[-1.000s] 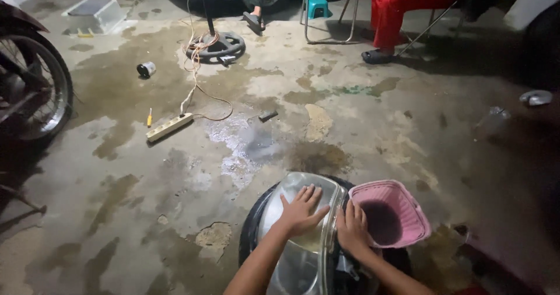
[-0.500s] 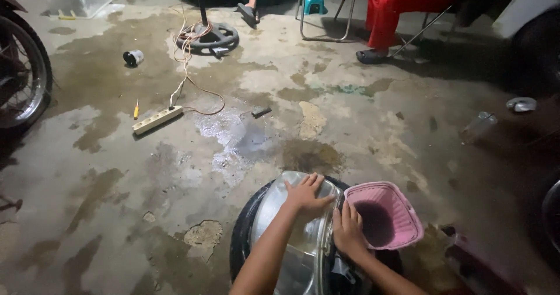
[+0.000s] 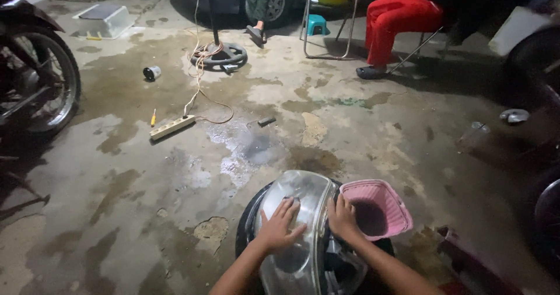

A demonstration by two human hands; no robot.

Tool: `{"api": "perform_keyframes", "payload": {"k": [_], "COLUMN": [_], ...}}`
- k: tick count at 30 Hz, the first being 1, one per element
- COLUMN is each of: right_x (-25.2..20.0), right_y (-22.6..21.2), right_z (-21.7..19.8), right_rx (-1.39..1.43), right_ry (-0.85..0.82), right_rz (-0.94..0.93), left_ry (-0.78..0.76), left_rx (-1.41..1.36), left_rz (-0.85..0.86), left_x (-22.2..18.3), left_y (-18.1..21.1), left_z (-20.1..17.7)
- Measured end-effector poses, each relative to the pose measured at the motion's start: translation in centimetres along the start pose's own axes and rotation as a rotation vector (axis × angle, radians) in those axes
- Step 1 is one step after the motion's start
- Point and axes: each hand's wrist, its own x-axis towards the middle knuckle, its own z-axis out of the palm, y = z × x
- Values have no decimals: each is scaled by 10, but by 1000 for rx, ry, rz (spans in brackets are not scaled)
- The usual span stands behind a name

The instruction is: The person cleans a motorcycle headlight lens by hand, repeatedly rubbing the surface with their fingers. They occasionally dip their right hand into a pink basket to retrieve a cleaning agent or wipe before continuing to scrub the lens.

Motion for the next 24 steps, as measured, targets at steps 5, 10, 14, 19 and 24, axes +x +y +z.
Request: {"api": "perform_keyframes", "payload": {"k": [5, 10, 14, 19, 24], "right_x": [-2, 2, 2, -8, -11], "right_y": [4, 8, -2, -15, -19], "right_z": [3, 2, -2, -13, -16], "right_rx": [-40, -350, -257, 48, 59], "right_ry": [19, 45, 103, -54, -115], "right_rz": [-66, -314, -246, 60, 102], "left_ry": [27, 74, 172, 102, -36], "left_rx": [-5, -98, -98, -73, 23], "left_rz": [60, 98, 170, 103, 31], "left_x": [-67, -111, -118, -81, -18], "left_y": [-22, -16, -22, -23, -21], "left_z": [26, 40, 53, 37, 15]}}
